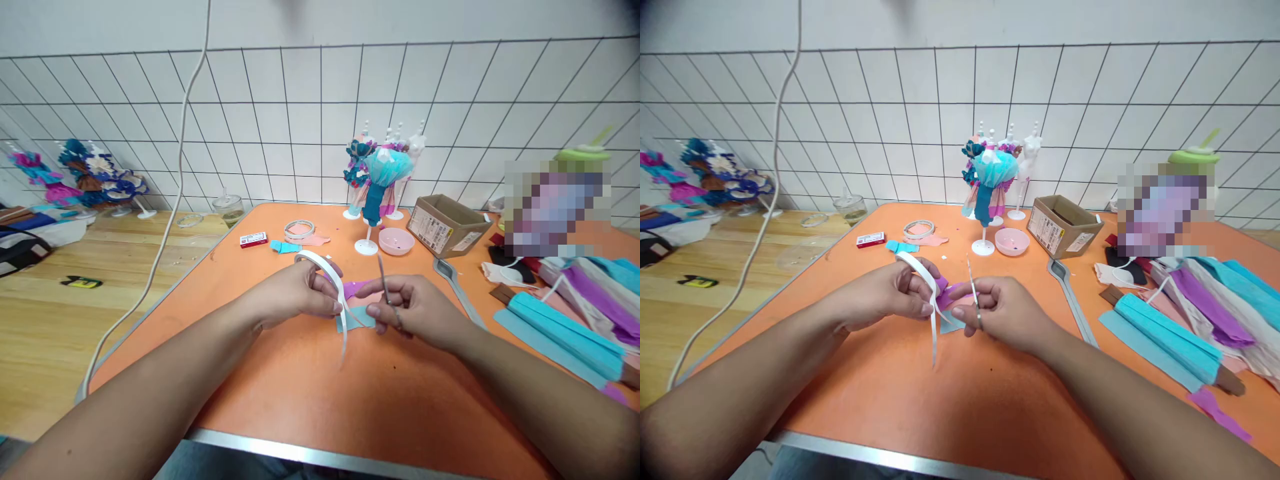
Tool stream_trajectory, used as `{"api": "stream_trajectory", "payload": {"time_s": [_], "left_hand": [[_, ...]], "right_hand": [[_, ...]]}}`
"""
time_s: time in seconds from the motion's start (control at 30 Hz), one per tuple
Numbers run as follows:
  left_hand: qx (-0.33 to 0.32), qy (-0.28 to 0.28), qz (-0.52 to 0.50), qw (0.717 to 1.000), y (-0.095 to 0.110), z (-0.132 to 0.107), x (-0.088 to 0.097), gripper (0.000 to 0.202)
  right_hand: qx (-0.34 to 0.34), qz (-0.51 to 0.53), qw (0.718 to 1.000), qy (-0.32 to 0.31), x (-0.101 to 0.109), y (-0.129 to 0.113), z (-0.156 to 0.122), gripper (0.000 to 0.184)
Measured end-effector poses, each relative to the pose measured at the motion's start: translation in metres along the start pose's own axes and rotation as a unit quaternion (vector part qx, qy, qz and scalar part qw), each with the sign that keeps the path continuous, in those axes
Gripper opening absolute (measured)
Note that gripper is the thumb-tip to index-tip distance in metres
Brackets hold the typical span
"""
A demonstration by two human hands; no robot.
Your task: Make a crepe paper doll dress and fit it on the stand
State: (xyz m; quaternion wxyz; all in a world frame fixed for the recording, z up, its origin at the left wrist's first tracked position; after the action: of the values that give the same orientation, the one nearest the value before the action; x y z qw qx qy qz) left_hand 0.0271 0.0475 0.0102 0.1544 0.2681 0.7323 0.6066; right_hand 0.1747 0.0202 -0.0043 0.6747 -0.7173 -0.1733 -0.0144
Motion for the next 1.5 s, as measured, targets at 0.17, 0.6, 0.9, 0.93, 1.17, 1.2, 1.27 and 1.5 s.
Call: {"api": "stream_trajectory", "payload": {"time_s": [0.17,0.6,0.9,0.93,1.17,1.2,1.27,1.5], "left_hand": [[-0.014,0.005,0.003,1.000,-0.003,0.001,-0.006,0.030],[0.013,0.020,-0.038,0.999,-0.001,-0.001,-0.005,0.036],[0.028,0.003,-0.050,0.998,-0.004,-0.003,-0.010,0.042],[0.025,0.008,-0.052,0.998,-0.004,-0.002,-0.009,0.042],[0.003,0.104,-0.048,0.993,-0.004,0.004,0.014,0.050],[0.001,0.110,-0.045,0.993,-0.004,0.005,0.016,0.051],[-0.004,0.112,-0.039,0.993,-0.003,0.005,0.016,0.053],[0.006,0.094,-0.043,0.995,-0.004,0.003,0.007,0.055]], "right_hand": [[0.022,-0.033,0.999,0.038,-0.023,0.005,0.002,0.015],[0.100,-0.078,0.990,0.061,-0.019,0.006,0.002,0.019],[0.199,-0.271,0.924,0.181,-0.003,-0.011,-0.005,0.012],[0.196,-0.265,0.926,0.181,-0.002,-0.010,-0.004,0.015],[0.090,-0.072,0.982,0.148,0.008,-0.002,0.001,0.041],[0.079,-0.053,0.991,0.096,0.003,-0.003,0.000,0.032],[0.058,-0.034,0.997,-0.043,-0.015,-0.004,-0.006,0.024],[-0.009,-0.095,0.980,-0.177,-0.042,0.009,-0.017,0.024]]}}
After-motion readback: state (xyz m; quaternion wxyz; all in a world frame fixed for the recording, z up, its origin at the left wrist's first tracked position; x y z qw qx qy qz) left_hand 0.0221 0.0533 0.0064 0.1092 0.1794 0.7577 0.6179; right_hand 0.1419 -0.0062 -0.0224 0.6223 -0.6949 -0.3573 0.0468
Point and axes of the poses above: each hand's wrist, its own z-axis towards the middle knuckle, its own x-axis out of the back of the hand, y = z × x, the point moved 7 cm from there along z, towards the middle knuckle, and after that the axes turned 9 degrees about y, right-handed, at the moved point
